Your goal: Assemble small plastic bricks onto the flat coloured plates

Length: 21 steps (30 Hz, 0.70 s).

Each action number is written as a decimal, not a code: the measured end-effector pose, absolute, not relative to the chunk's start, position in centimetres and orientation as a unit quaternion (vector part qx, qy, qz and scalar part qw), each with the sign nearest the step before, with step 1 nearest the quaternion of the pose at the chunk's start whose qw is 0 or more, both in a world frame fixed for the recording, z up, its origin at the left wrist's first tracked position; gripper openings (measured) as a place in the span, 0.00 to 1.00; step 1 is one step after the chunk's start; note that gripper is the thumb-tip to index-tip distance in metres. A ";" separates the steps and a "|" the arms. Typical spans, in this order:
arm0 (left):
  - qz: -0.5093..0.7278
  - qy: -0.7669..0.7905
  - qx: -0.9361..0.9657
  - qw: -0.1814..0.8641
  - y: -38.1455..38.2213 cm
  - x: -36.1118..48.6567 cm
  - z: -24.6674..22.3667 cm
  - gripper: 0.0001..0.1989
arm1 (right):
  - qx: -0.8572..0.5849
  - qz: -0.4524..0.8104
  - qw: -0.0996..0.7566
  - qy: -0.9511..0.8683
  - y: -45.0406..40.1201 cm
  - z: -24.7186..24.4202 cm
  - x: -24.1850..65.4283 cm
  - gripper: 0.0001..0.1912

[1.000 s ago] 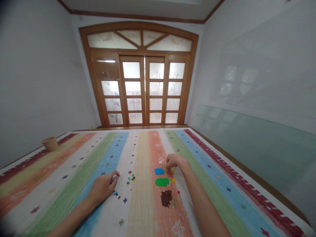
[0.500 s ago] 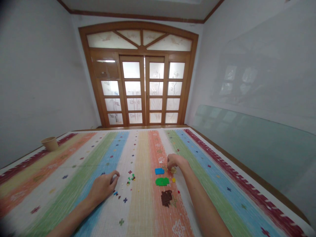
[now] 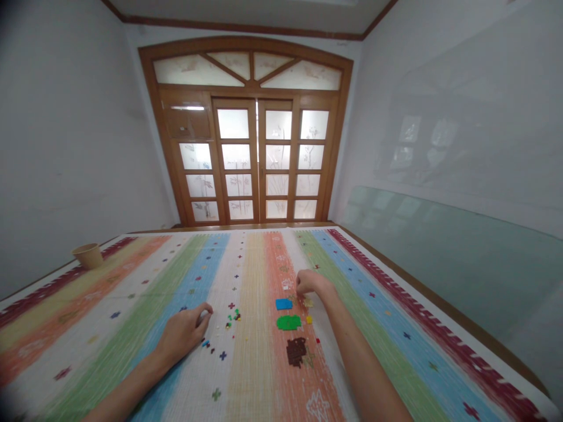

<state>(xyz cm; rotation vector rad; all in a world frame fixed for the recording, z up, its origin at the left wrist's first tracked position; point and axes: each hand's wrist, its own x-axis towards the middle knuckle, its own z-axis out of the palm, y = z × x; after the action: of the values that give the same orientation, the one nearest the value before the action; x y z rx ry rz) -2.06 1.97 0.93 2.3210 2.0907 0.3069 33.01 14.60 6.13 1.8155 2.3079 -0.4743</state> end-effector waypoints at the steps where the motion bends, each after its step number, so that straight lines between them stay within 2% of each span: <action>1: 0.097 0.666 0.739 0.002 2.0 -2.1 0.9 0.12 | 0.606 -0.159 0.081 0.775 14.7 6.1 32.9 0.11; 6: 0.101 0.666 0.739 -0.001 2.0 -2.1 0.8 0.13 | 0.599 -0.170 0.090 0.778 14.8 5.7 32.6 0.08; 21: 0.096 0.671 0.735 0.006 1.9 -2.1 1.0 0.13 | 0.603 -0.174 0.122 0.769 14.7 5.8 33.0 0.09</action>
<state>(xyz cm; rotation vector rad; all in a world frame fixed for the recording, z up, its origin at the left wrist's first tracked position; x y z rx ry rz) -2.07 1.94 0.97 2.2997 2.1006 0.3015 33.00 14.69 5.75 1.7606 2.2448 -0.5068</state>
